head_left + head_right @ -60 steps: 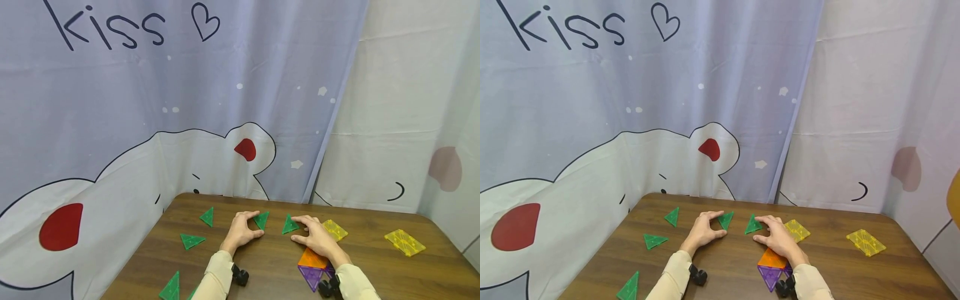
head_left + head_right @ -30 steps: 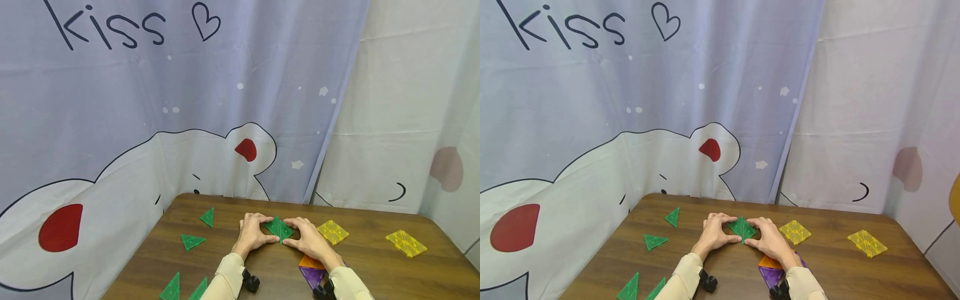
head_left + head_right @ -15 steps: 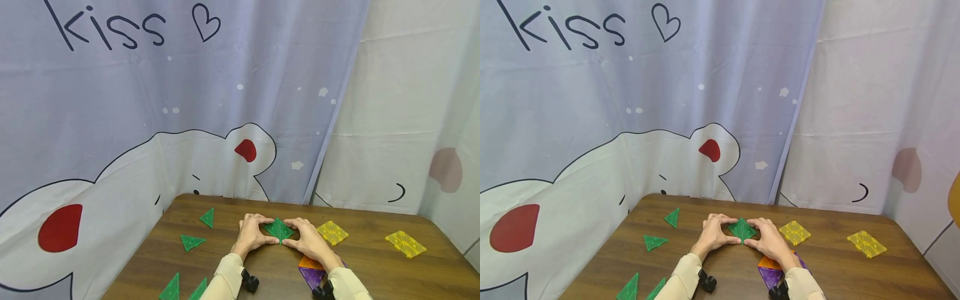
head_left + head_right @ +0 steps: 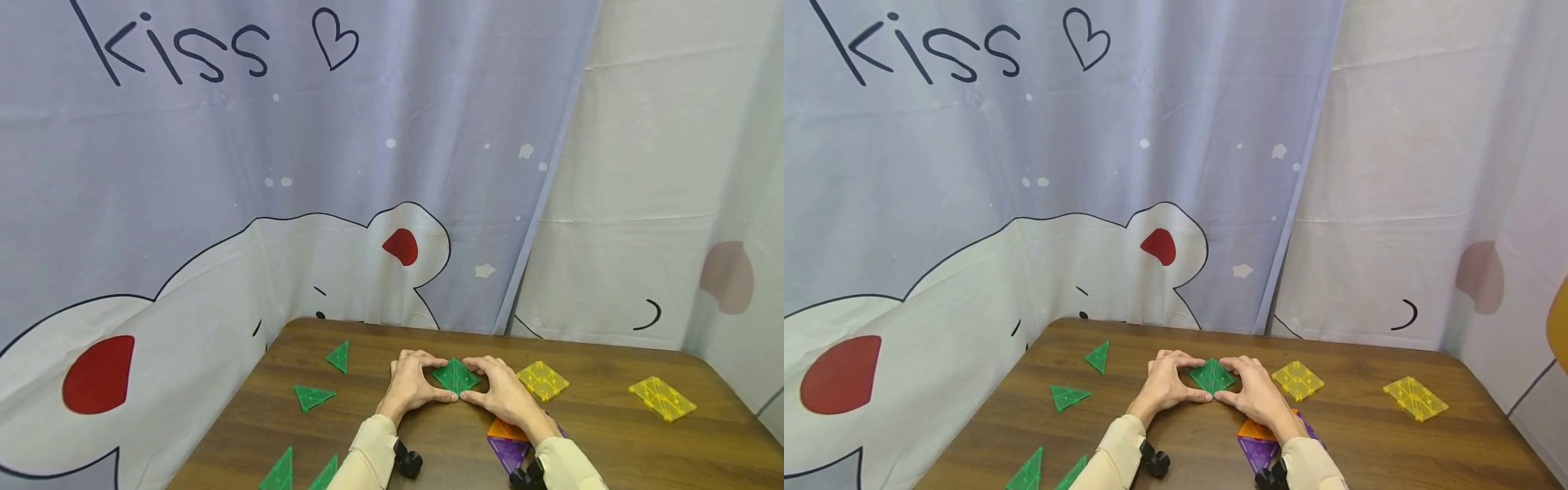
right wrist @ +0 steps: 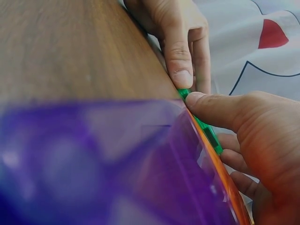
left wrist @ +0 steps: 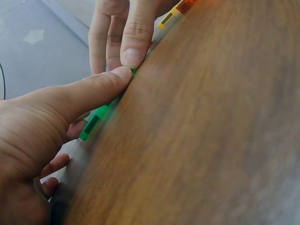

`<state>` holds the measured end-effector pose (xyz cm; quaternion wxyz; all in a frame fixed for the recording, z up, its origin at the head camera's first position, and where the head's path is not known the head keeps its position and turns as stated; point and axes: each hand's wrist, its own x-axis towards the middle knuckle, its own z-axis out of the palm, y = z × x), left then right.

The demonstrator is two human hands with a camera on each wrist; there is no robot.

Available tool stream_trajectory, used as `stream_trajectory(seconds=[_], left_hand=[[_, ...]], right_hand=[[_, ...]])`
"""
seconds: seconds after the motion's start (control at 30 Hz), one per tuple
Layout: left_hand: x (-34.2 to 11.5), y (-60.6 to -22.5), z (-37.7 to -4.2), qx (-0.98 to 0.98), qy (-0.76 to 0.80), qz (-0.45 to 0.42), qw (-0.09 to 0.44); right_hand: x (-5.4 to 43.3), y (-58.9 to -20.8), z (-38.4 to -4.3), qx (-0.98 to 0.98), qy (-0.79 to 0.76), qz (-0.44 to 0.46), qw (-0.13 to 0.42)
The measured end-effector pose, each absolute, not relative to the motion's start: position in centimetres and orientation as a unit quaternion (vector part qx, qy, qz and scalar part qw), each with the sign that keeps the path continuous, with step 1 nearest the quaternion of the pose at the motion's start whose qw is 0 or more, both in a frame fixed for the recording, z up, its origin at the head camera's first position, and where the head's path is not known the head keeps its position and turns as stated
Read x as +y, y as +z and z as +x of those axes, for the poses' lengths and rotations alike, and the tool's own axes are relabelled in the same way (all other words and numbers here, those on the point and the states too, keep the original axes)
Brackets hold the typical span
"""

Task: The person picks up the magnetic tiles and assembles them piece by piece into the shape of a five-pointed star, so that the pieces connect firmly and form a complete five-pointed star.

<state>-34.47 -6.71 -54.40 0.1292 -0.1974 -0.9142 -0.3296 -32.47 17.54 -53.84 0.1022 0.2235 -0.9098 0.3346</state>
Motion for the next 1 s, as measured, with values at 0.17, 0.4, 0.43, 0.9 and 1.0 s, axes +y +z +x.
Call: stream_trajectory(seconds=[0.17,0.4,0.43,0.9,1.0], left_hand=[[-6.6,-54.4,-34.5,-0.914,-0.33,-0.198,0.13],[-6.8,-54.0,-34.2,-0.917,-0.33,-0.2,0.104],[-7.0,-53.8,-34.2,-0.915,-0.335,-0.201,0.097],[-12.8,-50.6,-35.1,-0.879,-0.431,-0.146,0.143],[-15.4,-50.3,-35.3,-0.883,-0.428,-0.107,0.161]], right_hand=[[17.6,-53.9,-32.4,-0.911,0.334,0.221,0.101],[17.7,-53.7,-32.4,-0.911,0.33,0.226,0.099],[17.7,-53.7,-32.3,-0.91,0.332,0.227,0.097],[16.7,-52.0,-31.4,-0.866,0.437,0.217,0.11],[16.1,-52.0,-31.1,-0.85,0.468,0.224,0.085]])
